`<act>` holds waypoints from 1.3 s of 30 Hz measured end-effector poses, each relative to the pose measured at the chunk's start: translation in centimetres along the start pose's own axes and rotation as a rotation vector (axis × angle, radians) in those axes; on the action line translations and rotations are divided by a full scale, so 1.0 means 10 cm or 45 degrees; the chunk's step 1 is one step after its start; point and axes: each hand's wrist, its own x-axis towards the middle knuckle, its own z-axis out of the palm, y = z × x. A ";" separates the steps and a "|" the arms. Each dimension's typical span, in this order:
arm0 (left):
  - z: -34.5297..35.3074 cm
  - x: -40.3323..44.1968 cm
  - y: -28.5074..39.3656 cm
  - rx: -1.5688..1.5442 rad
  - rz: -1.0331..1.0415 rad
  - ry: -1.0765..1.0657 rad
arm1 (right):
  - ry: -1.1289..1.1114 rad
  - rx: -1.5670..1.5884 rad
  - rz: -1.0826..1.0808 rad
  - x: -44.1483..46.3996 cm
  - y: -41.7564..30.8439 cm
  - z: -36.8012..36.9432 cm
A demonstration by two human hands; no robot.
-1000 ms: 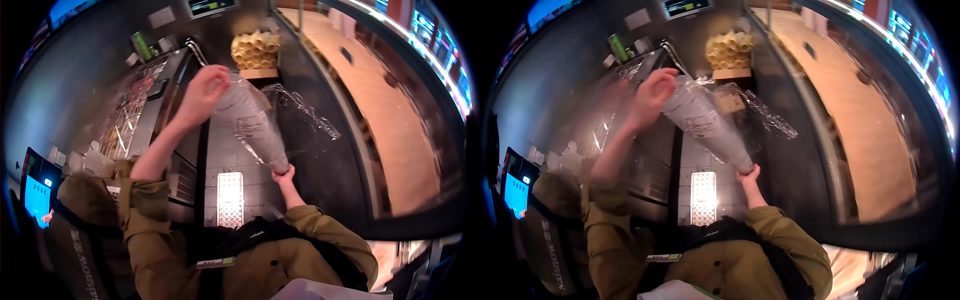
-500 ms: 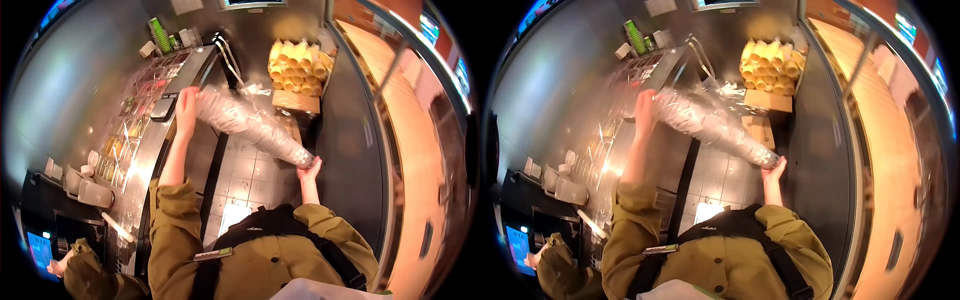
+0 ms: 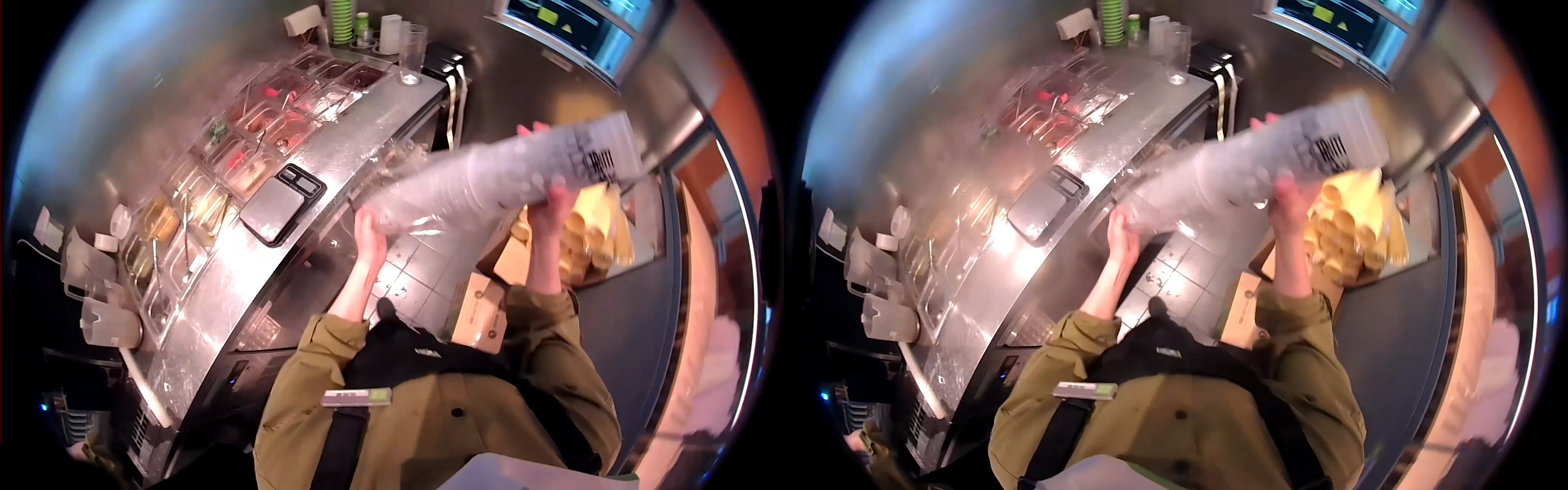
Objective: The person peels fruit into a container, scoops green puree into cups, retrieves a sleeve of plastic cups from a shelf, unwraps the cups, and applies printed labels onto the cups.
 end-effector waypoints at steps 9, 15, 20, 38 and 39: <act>0.91 1.97 -0.20 0.321 -0.064 0.452 | -0.444 -0.190 0.048 2.12 2.24 0.55; 0.84 2.76 -0.70 0.632 0.123 0.480 | -0.789 -0.157 -0.024 2.86 3.36 0.81; 1.16 2.55 -0.75 1.019 -0.204 0.403 | -1.219 0.447 0.361 3.04 3.90 0.81; 0.08 2.04 -0.40 0.214 0.742 0.923 | -1.663 0.841 0.545 3.09 4.30 0.37; 0.22 2.05 -0.29 0.502 0.728 1.087 | -1.693 0.901 0.541 3.10 4.28 0.39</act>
